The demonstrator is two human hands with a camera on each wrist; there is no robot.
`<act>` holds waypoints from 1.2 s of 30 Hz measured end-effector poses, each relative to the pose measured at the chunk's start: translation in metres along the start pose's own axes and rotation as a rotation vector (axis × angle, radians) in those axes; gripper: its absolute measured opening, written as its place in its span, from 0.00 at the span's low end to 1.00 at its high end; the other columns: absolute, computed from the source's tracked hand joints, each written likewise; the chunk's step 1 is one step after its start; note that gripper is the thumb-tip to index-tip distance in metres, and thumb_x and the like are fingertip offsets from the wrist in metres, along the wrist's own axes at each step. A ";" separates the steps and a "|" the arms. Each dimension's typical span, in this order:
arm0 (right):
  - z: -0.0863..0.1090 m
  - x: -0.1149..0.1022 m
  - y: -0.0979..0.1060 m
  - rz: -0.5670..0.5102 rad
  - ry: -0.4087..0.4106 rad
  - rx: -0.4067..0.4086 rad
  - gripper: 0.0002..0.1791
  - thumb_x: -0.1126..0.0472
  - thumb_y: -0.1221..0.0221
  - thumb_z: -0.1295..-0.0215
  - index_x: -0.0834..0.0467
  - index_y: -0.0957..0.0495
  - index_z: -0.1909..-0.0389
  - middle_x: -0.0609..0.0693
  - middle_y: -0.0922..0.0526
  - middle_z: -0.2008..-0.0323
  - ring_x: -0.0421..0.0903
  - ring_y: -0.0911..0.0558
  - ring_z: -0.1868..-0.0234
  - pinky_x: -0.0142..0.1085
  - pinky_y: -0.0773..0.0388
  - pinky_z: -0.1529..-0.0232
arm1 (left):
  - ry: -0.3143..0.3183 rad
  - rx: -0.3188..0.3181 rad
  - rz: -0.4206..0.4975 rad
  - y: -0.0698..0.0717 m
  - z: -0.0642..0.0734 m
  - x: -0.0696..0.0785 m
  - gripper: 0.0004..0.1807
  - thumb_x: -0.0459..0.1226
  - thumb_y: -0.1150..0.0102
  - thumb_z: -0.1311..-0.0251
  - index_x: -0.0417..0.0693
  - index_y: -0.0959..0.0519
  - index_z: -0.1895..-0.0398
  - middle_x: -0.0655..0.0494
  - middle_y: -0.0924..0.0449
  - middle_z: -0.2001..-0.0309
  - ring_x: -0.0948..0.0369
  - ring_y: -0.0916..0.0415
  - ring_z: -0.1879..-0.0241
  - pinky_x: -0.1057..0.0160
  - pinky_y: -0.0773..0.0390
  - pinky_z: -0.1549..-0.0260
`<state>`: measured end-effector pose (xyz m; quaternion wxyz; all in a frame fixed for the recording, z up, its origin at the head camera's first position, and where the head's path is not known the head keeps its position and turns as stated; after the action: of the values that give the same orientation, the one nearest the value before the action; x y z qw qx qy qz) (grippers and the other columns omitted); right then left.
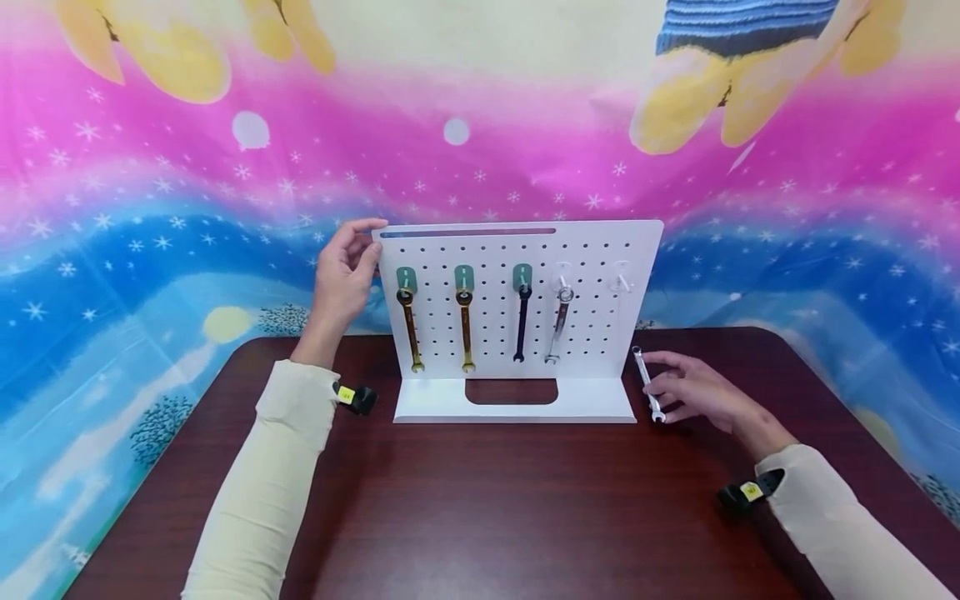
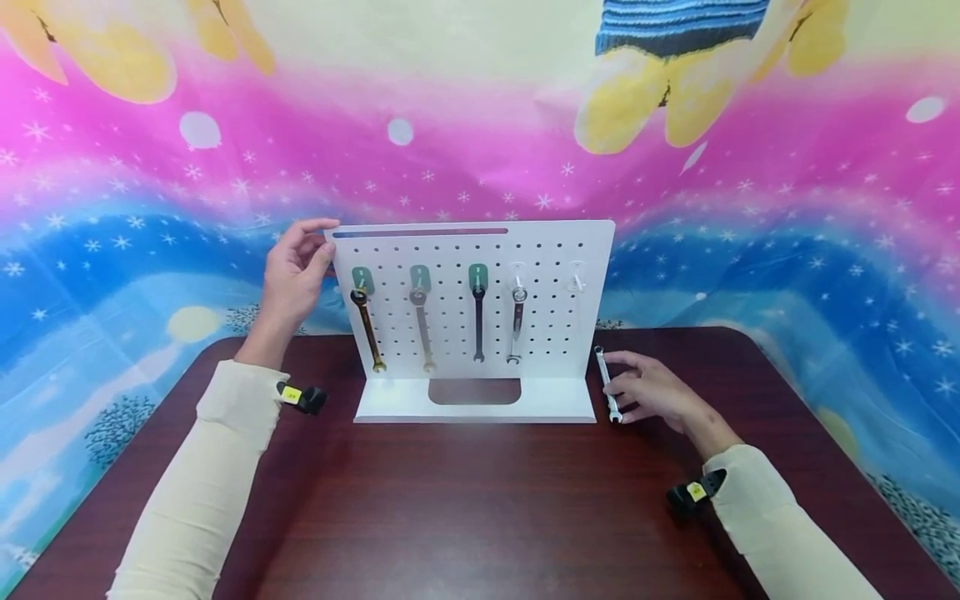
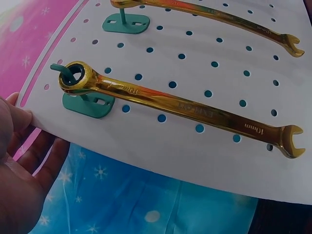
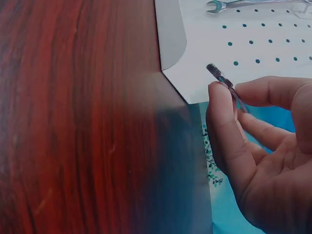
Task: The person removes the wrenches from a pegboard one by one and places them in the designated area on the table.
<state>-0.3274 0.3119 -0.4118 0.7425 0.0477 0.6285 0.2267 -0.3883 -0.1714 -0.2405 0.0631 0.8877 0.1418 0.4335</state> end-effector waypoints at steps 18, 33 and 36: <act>-0.005 -0.001 -0.024 0.276 0.001 -0.075 0.31 0.71 0.45 0.30 0.77 0.41 0.30 0.62 0.20 0.59 0.53 0.17 0.63 0.48 0.14 0.67 | 0.006 0.019 0.000 -0.002 0.005 0.004 0.18 0.32 0.49 0.22 0.49 0.23 0.33 0.42 0.19 0.54 0.49 0.23 0.62 0.64 0.24 0.63; -0.005 -0.012 -0.030 0.442 0.010 -0.046 0.27 0.71 0.44 0.31 0.77 0.35 0.34 0.62 0.19 0.60 0.52 0.17 0.66 0.46 0.14 0.70 | 0.000 0.009 -0.009 -0.003 0.014 0.038 0.19 0.27 0.52 0.22 0.41 0.25 0.33 0.37 0.20 0.52 0.44 0.24 0.61 0.65 0.25 0.63; -0.005 -0.013 -0.030 0.464 0.008 -0.035 0.26 0.71 0.44 0.31 0.76 0.34 0.34 0.61 0.20 0.62 0.51 0.18 0.68 0.45 0.14 0.70 | 0.004 0.013 -0.012 -0.003 0.013 0.036 0.19 0.27 0.52 0.23 0.42 0.25 0.33 0.37 0.19 0.52 0.44 0.23 0.60 0.65 0.25 0.63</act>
<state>-0.3252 0.2784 -0.4116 0.6686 0.1771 0.5997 0.4025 -0.3572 -0.1575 -0.2219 0.0597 0.8865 0.1499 0.4338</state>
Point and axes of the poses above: each hand's wrist, its own z-axis away from the middle knuckle, its own y-axis out of the back of the hand, x = y × z, the point moved 9 cm from there along -z, towards the middle knuckle
